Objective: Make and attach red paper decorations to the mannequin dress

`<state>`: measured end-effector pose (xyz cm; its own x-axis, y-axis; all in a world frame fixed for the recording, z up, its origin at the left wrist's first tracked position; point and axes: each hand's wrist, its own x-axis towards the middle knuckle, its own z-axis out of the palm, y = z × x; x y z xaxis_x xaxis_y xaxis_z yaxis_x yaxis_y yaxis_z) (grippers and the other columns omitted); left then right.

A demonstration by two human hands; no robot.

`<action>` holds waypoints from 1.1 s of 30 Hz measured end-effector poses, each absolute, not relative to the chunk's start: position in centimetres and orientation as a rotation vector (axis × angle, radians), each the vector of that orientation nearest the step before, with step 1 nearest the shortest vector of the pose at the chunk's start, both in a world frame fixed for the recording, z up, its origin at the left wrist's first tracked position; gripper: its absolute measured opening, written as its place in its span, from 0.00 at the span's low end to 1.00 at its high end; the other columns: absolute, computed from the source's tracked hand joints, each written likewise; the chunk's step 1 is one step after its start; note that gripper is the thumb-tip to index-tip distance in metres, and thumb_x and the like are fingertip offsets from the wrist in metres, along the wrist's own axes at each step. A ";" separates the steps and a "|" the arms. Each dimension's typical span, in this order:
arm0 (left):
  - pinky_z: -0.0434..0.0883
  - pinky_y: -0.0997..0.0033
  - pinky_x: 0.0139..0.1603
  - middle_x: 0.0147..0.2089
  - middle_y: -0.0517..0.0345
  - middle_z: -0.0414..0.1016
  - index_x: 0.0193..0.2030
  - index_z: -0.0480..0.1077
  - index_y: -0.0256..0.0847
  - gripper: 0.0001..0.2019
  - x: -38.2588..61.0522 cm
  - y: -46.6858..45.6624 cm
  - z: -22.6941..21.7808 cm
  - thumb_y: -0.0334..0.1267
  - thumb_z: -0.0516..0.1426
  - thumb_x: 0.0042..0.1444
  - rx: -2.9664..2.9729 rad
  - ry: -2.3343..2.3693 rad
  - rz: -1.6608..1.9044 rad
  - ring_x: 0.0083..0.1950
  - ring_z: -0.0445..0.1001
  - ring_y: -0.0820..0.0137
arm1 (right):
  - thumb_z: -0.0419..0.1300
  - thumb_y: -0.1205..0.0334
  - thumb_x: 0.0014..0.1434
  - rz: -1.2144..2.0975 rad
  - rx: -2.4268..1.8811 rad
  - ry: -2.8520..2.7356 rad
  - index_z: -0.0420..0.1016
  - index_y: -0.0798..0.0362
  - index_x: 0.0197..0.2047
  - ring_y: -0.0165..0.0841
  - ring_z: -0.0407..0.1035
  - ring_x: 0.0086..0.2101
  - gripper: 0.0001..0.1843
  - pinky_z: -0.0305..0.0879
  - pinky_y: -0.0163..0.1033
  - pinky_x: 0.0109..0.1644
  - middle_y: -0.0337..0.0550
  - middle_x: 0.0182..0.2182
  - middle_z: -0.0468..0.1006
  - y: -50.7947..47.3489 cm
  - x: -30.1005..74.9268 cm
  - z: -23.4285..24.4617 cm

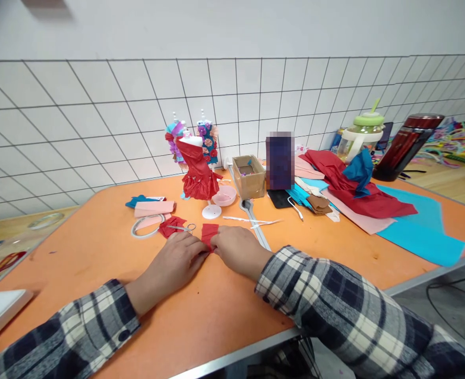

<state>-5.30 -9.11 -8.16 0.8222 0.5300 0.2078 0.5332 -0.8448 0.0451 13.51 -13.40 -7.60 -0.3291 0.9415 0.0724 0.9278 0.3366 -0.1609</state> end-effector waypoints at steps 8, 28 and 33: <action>0.62 0.57 0.42 0.36 0.53 0.78 0.39 0.77 0.41 0.12 -5.1 -9.4 -8.0 0.37 0.51 0.65 -2.939 -0.869 -0.339 0.40 0.70 0.61 | 0.54 0.58 0.65 0.140 -1.769 -2.433 0.77 0.50 0.42 0.38 0.72 0.38 0.11 0.55 0.37 0.36 0.45 0.37 0.80 -13.4 13.4 -7.5; 0.69 0.65 0.41 0.37 0.53 0.81 0.40 0.78 0.40 0.08 -5.1 -8.8 -8.4 0.34 0.56 0.63 -3.068 -0.946 -0.455 0.38 0.76 0.64 | 0.54 0.58 0.65 0.155 -1.749 -2.438 0.78 0.51 0.42 0.38 0.71 0.37 0.13 0.56 0.37 0.37 0.47 0.36 0.79 -13.2 13.2 -7.7; 0.69 0.66 0.41 0.37 0.51 0.80 0.41 0.78 0.39 0.08 -4.9 -8.8 -8.5 0.34 0.56 0.63 -3.064 -0.973 -0.435 0.39 0.76 0.64 | 0.54 0.58 0.65 0.164 -1.775 -2.475 0.79 0.52 0.42 0.39 0.72 0.38 0.13 0.57 0.37 0.37 0.48 0.36 0.80 -13.2 13.1 -7.3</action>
